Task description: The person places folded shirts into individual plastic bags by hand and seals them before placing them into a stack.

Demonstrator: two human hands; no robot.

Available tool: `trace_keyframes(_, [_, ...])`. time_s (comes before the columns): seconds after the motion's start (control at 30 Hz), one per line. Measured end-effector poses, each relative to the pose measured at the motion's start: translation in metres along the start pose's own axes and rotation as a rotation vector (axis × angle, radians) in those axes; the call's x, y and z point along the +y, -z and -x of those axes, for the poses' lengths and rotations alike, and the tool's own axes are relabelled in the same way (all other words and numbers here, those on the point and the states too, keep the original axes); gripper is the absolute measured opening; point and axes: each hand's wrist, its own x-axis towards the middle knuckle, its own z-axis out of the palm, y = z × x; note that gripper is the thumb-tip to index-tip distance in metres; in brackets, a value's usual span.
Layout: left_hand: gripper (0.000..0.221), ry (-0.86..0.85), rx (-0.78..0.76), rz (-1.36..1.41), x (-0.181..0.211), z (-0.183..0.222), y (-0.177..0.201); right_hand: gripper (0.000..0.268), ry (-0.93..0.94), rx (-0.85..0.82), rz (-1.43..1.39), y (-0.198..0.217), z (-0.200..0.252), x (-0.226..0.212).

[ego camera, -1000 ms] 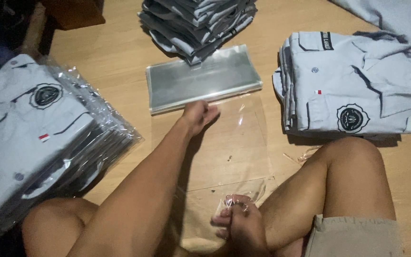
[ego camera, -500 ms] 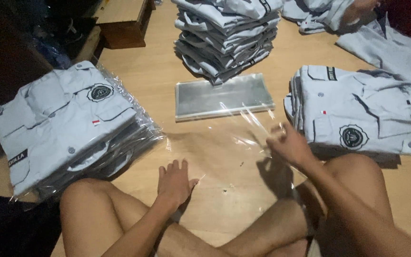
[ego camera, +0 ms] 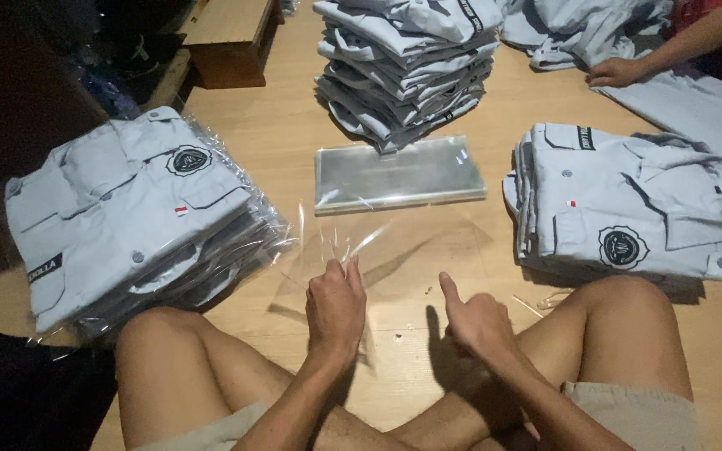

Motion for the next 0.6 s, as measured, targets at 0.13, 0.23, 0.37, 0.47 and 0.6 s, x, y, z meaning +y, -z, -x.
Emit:
trace_keyframes(0.13, [0.040, 0.080, 0.118, 0.164, 0.020, 0.003, 0.001, 0.103, 0.105, -0.142, -0.209, 0.004, 0.013, -0.010])
trace_keyframes(0.23, [0.039, 0.312, 0.231, 0.357, 0.022, -0.009, -0.018, 0.094, 0.165, -0.294, -0.668, 0.018, 0.034, -0.032])
trace_keyframes(0.37, [0.048, 0.461, 0.095, 0.327, 0.017, -0.026, -0.033, 0.081, 0.227, -0.397, -0.731, 0.028, 0.050, -0.056])
trace_keyframes(0.47, [0.045, 0.471, -0.011, 0.369, 0.033, -0.033, -0.025, 0.072, 0.219, -0.360, -0.750, 0.013, 0.027, -0.050])
trace_keyframes(0.6, [0.066, 0.433, -0.222, 0.380, 0.042, -0.046, -0.014, 0.054, 0.039, -0.371, -1.199, -0.019, -0.030, -0.035])
